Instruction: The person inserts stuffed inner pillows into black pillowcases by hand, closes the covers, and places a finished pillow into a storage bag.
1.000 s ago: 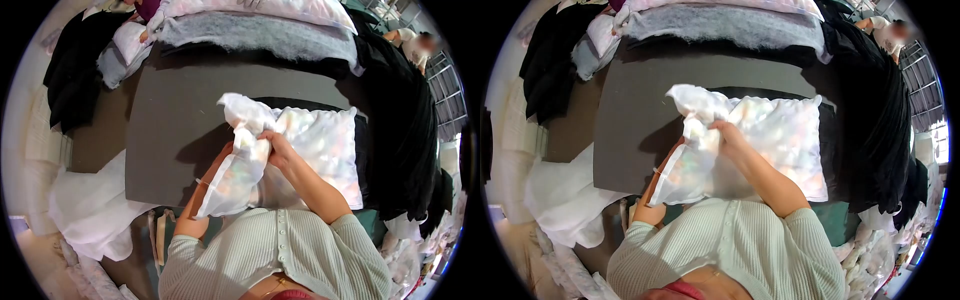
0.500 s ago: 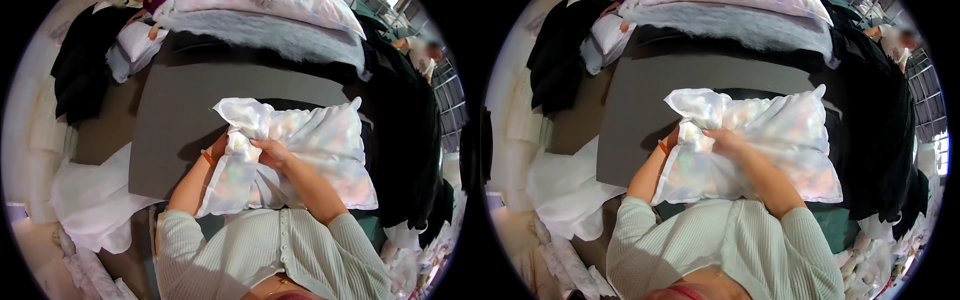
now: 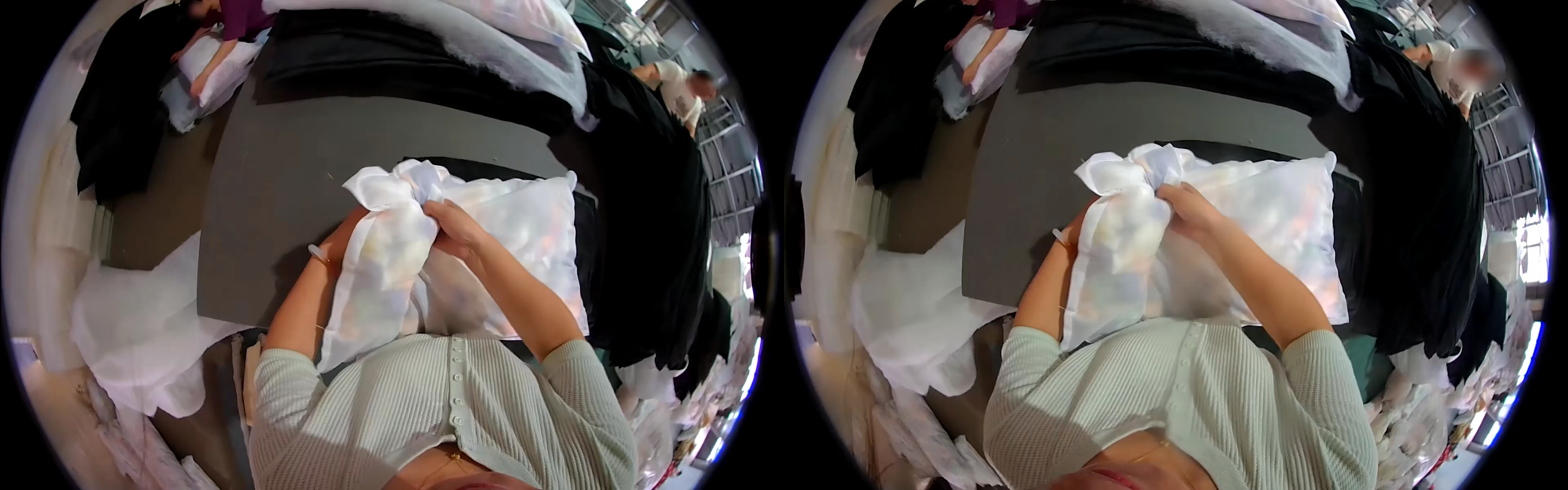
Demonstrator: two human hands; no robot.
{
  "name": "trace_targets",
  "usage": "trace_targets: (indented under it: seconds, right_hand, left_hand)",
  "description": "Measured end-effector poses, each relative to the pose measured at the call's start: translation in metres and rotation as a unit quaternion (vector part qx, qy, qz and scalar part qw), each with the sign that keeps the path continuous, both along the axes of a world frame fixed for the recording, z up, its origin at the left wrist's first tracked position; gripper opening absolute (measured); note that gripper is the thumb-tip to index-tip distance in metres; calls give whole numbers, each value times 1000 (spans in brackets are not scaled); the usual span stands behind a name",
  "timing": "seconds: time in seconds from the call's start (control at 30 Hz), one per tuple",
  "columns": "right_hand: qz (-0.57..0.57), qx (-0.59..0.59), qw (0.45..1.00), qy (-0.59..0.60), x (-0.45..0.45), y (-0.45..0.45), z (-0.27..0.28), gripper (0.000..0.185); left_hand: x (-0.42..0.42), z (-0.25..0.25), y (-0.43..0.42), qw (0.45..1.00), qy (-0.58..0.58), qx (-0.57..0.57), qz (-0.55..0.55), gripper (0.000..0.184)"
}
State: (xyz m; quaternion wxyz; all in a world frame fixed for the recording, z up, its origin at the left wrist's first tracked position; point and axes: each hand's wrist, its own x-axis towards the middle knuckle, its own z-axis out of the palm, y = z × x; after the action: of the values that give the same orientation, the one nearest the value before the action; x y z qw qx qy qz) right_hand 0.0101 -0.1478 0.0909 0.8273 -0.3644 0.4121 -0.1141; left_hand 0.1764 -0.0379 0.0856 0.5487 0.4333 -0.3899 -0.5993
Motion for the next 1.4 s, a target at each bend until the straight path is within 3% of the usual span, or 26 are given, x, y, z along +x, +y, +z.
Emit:
trace_targets:
  seconds: [0.07,0.1,0.2,0.23,0.3,0.37,0.43,0.57,0.63,0.67,0.7,0.73,0.77,0.83,0.87,0.93,0.97,1.0,1.03,1.07,1.1,1.17,1.27,1.33,1.4]
  right_hand:
    - [-17,79,989,-124,3,10,-17,51]
    - [-12,82,989,-122,6,15,-32,51]
    - [-29,244,919,-309,15,20,-63,46]
    - [-28,247,918,-308,18,21,-64,46]
    - [-20,176,936,-305,26,20,-67,43]
    - [0,182,936,-303,30,14,-72,40]
    - [54,107,950,-288,32,10,-79,47]
    - [42,-12,966,-253,44,27,-53,53]
    - [124,-145,975,-116,42,25,-81,57]
    - [126,-147,974,-118,41,27,-97,57]
    - [217,-364,904,-55,41,33,-115,57]
    - [292,-555,779,12,44,42,-119,58]
    - [293,-552,781,9,46,51,-123,58]
    - [314,-646,684,126,54,68,-121,58]
    - [314,-680,642,166,58,73,-121,59]
    - [299,-705,622,163,60,78,-122,57]
    - [284,-732,597,165,60,77,-121,56]
    - [287,-734,593,164,58,75,-111,56]
    - [336,-752,537,182,55,76,-93,53]
    - [385,-763,480,199,49,78,-82,51]
    - [391,-763,476,197,40,76,-81,51]
    - [368,-740,552,109,15,69,-78,48]
    - [291,-778,544,116,-46,55,-24,54]
    - [217,-790,508,266,-92,44,-1,63]
    - [145,-762,509,372,-162,32,-7,70]
  left_hand:
    - [0,13,9,997,53,39,-37,31]
    - [-1,11,9,997,46,40,-45,32]
    - [-5,3,19,998,31,35,-44,35]
    - [-6,-3,20,999,21,30,-38,36]
    - [-9,-15,24,999,4,28,-23,38]
    - [-3,-21,27,1000,-8,22,-2,40]
    - [12,-26,30,999,-8,14,28,42]
    - [52,-45,28,993,-18,-11,117,46]
    - [63,-67,24,984,-68,-31,163,48]
    - [72,-73,23,977,-100,-39,183,49]
    - [84,-79,23,968,-145,-49,201,50]
    - [96,-79,24,953,-204,-52,216,51]
    - [110,-79,29,928,-288,-39,233,52]
    - [107,-28,45,831,-493,77,245,49]
    - [101,-18,44,828,-497,78,246,49]
    - [64,-10,41,706,-673,-92,197,47]
    - [45,-25,38,754,-610,-179,167,44]
    - [25,-27,37,819,-560,-88,95,46]
    - [31,-51,34,819,-558,-87,100,46]
    - [39,-95,28,784,-611,-46,102,48]
    - [41,-121,26,744,-660,-6,105,50]
    - [36,-121,22,752,-653,37,77,53]
    - [35,-115,19,731,-676,9,92,54]
    - [38,-111,23,724,-686,2,74,55]
    - [42,-108,32,754,-652,-28,78,57]
